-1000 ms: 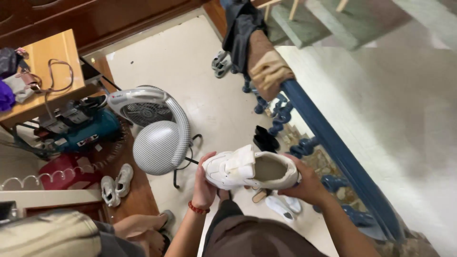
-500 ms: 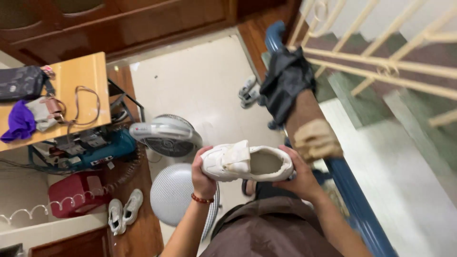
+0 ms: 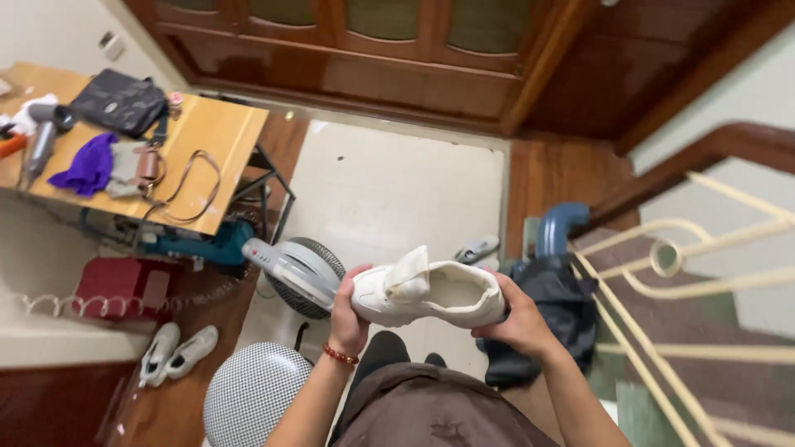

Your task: Rinse and wipe a pair of white sneakers in a sink and on a counter.

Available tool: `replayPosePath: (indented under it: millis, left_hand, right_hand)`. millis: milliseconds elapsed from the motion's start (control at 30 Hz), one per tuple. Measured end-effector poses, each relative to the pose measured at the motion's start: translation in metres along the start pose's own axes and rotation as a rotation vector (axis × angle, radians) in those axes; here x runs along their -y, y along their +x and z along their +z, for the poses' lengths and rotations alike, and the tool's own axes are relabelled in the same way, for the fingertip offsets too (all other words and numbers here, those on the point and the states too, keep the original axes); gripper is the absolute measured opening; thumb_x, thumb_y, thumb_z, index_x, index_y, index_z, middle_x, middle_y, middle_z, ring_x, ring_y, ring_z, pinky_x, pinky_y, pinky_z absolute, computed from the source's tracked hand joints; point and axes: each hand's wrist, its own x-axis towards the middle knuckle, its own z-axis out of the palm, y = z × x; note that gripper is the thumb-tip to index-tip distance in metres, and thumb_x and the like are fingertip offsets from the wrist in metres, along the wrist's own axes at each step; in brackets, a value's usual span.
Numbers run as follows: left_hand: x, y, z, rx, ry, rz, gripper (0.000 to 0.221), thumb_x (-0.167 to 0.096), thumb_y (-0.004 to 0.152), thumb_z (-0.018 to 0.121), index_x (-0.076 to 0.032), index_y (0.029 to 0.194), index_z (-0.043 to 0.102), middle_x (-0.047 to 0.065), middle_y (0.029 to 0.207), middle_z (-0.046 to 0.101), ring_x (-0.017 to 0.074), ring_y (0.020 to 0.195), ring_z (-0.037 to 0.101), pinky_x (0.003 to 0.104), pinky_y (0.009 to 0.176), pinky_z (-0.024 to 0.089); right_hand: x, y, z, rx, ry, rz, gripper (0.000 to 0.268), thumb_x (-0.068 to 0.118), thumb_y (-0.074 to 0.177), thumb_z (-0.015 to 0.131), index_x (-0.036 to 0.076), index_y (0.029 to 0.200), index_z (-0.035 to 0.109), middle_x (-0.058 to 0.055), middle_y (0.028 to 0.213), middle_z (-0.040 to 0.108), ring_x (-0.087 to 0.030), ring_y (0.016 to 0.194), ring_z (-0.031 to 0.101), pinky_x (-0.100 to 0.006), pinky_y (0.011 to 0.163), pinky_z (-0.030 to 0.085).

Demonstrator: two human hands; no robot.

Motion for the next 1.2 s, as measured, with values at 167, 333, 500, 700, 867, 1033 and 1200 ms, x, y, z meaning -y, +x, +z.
replayPosePath:
  millis: [167, 333, 500, 700, 867, 1033, 1200]
  left_hand:
    - [-0.021, 0.056, 0.020, -0.139, 0.053, -0.056, 0.059, -0.043, 0.096, 0.036, -0.012, 0.144, 0.048, 0.015, 0.137, 0.062, 0.0298, 0.127, 0.059, 0.045, 0.104, 0.050]
    - [-0.018, 0.139, -0.024, -0.241, -0.127, 0.069, 0.051, -0.045, 0.102, 0.041, -0.008, 0.135, 0.052, 0.014, 0.133, 0.063, 0.0299, 0.126, 0.058, 0.045, 0.105, 0.049]
    - [-0.065, 0.210, -0.035, -0.398, -0.202, 0.080, 0.048, -0.046, 0.100, 0.041, -0.010, 0.129, 0.055, 0.011, 0.126, 0.066, 0.0285, 0.118, 0.062, 0.049, 0.099, 0.051]
    - [-0.091, 0.295, -0.078, -0.554, -0.253, 0.317, 0.042, -0.037, 0.103, 0.046, -0.004, 0.128, 0.056, 0.014, 0.125, 0.066, 0.0282, 0.117, 0.064, 0.045, 0.101, 0.052]
    - [-0.102, 0.368, -0.101, -0.725, -0.305, 0.476, 0.040, -0.034, 0.100, 0.048, -0.005, 0.126, 0.056, 0.014, 0.124, 0.065, 0.0275, 0.116, 0.064, 0.045, 0.098, 0.052]
    - [-0.093, 0.440, -0.118, -0.827, -0.367, 0.629, 0.038, -0.032, 0.101, 0.051, -0.005, 0.128, 0.056, 0.014, 0.128, 0.064, 0.0283, 0.120, 0.062, 0.047, 0.101, 0.051]
    - [-0.123, 0.488, -0.131, -0.866, -0.424, 0.655, 0.042, -0.036, 0.101, 0.053, -0.009, 0.134, 0.055, 0.012, 0.135, 0.061, 0.0264, 0.127, 0.059, 0.047, 0.105, 0.049]
  right_hand:
    - [0.003, 0.100, -0.016, 0.091, 0.001, -0.055, 0.108, 0.002, 0.050, 0.093, 0.013, 0.148, 0.049, -0.004, 0.141, 0.058, -0.017, 0.131, 0.054, -0.034, 0.108, 0.044]
    - [0.009, 0.217, -0.009, 0.191, -0.122, -0.051, 0.106, 0.011, 0.051, 0.094, 0.014, 0.147, 0.051, -0.007, 0.131, 0.065, -0.021, 0.118, 0.064, -0.035, 0.098, 0.054]
    - [0.027, 0.338, 0.017, 0.252, -0.292, -0.262, 0.104, 0.016, 0.053, 0.094, 0.009, 0.146, 0.050, -0.012, 0.141, 0.060, -0.027, 0.128, 0.060, -0.037, 0.105, 0.049]
    - [0.068, 0.460, 0.050, 0.397, -0.401, -0.309, 0.106, 0.024, 0.061, 0.091, 0.008, 0.152, 0.039, -0.017, 0.156, 0.040, -0.033, 0.140, 0.043, -0.042, 0.107, 0.044]
    - [0.045, 0.591, 0.089, 0.664, -0.074, -0.176, 0.077, 0.025, 0.084, 0.074, 0.011, 0.153, 0.043, -0.012, 0.159, 0.042, -0.024, 0.144, 0.042, -0.039, 0.100, 0.051]
    - [0.070, 0.711, 0.133, 0.637, -0.126, 0.139, 0.055, 0.027, 0.088, 0.071, 0.011, 0.140, 0.061, -0.006, 0.118, 0.071, -0.017, 0.106, 0.069, -0.038, 0.082, 0.060]
    - [0.080, 0.814, 0.174, 0.809, -0.126, 0.214, 0.058, 0.016, 0.080, 0.067, 0.012, 0.138, 0.062, -0.007, 0.115, 0.069, -0.021, 0.100, 0.067, -0.040, 0.078, 0.060]
